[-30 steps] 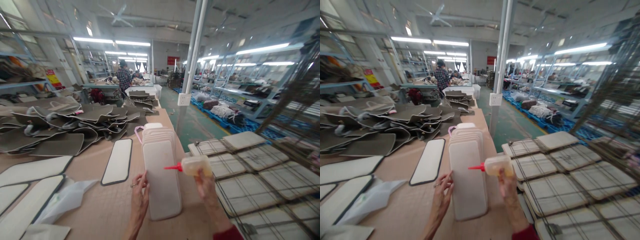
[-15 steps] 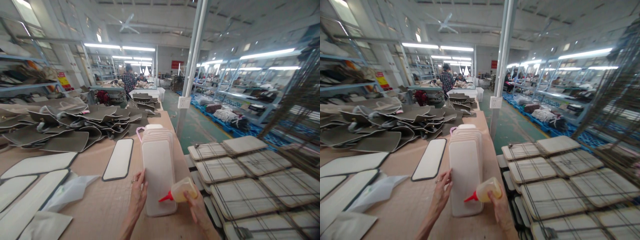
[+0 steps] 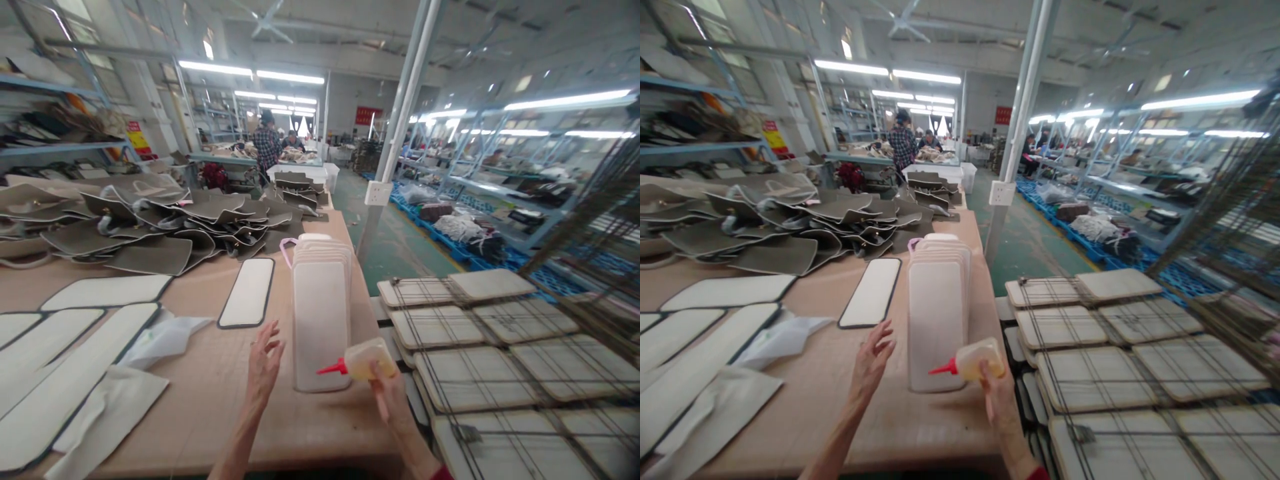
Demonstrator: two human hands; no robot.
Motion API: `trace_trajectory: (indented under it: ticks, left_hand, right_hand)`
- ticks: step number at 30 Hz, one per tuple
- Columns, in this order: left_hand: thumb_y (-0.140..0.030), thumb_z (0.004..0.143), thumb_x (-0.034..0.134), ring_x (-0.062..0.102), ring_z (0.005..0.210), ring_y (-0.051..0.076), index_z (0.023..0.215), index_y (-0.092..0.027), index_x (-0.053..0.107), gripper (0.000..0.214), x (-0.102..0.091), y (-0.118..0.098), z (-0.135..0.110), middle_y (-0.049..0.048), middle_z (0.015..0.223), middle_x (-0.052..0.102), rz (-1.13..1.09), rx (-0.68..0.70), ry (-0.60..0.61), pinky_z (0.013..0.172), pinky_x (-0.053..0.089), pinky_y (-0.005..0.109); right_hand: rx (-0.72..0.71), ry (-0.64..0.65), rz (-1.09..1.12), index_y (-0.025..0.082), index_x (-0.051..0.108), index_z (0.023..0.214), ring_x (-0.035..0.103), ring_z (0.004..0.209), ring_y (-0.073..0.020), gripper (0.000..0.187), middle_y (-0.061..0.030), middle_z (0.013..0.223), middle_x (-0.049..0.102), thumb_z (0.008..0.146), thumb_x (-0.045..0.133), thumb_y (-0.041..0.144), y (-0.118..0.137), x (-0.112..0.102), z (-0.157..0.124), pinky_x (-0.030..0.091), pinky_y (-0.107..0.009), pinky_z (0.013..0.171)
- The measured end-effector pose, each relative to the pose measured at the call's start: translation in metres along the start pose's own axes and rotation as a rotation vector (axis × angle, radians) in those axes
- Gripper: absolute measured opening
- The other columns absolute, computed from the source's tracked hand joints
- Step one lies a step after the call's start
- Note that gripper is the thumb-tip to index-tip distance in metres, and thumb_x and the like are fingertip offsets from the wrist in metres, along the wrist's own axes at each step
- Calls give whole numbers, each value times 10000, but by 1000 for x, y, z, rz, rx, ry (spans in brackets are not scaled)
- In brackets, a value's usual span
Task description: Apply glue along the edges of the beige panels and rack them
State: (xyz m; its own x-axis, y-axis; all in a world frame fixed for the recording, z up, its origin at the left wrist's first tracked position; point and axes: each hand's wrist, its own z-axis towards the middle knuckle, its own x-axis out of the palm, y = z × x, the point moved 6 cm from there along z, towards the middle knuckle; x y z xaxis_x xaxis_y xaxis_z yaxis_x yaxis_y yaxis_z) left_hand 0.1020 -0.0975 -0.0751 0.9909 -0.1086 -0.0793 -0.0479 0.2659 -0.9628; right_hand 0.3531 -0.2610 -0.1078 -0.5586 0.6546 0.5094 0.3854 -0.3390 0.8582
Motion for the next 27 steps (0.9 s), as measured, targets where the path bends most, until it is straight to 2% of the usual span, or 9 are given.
trace_trajectory:
  ticks: [3,6,8,10,13,16,20,24,27]
  left_hand:
    - [-368,736,637,625,1021,246,1182,-188,587,483,-10,3,-24,130,1188,617,-42,-71,1,864,521,421]
    - [-364,703,692,569,1147,287,1271,-193,523,617,9,-10,-56,146,1267,590,-50,-49,173,963,460,467]
    - [-356,652,744,432,1292,314,1350,-193,440,778,29,-28,-74,163,1394,480,-43,31,272,1054,361,500]
    - [-359,615,776,337,1350,332,1370,-178,410,859,43,-46,-84,179,1439,416,-38,84,300,1096,284,521]
    - [-363,656,749,358,1335,337,1340,-155,440,779,44,-65,-88,189,1414,435,-96,81,223,1066,344,496]
    - [-356,684,731,497,1223,323,1292,-159,488,685,27,-73,-95,170,1328,524,-142,32,73,974,455,441]
    - [-374,626,770,606,1069,310,1199,-157,562,648,-5,-81,-109,133,1149,639,-149,-45,-176,866,525,396]
    - [-480,647,717,670,838,273,1115,-118,583,607,-63,-92,-118,107,931,687,-166,-161,-551,732,556,386]
    - [-498,659,703,653,881,263,1140,-131,560,622,-110,-110,-123,100,983,669,-21,-78,-653,781,532,383]
  right_hand:
    - [123,-17,190,191,668,864,685,778,-163,352,-21,823,727,661,753,466,-2,16,-9,575,-260,693]
    - [261,42,319,177,681,884,694,841,-181,344,-56,902,733,682,747,447,-11,50,-21,579,-296,764]
    - [356,106,362,154,691,881,700,851,-196,338,-82,908,734,688,748,425,-20,73,-40,580,-312,780]
    - [459,180,402,143,696,890,702,866,-204,334,-89,889,737,702,737,416,-28,94,-64,578,-317,799]
    - [640,297,489,150,686,980,696,905,-190,344,-70,884,743,722,728,374,-31,118,-99,568,-282,813]
    - [763,397,510,139,671,1040,686,940,-175,393,-76,936,741,716,741,350,-22,135,-121,548,-233,826]
    - [823,570,473,171,670,1040,675,974,-213,405,-76,1018,728,724,722,418,-8,153,-141,533,-341,891]
    - [905,816,360,179,649,1078,623,1092,-270,517,-122,1181,660,659,769,457,-18,147,-171,499,-414,921]
    - [846,880,6,191,633,1089,685,941,-281,601,-134,1059,708,569,845,403,-37,130,-174,537,-417,806]
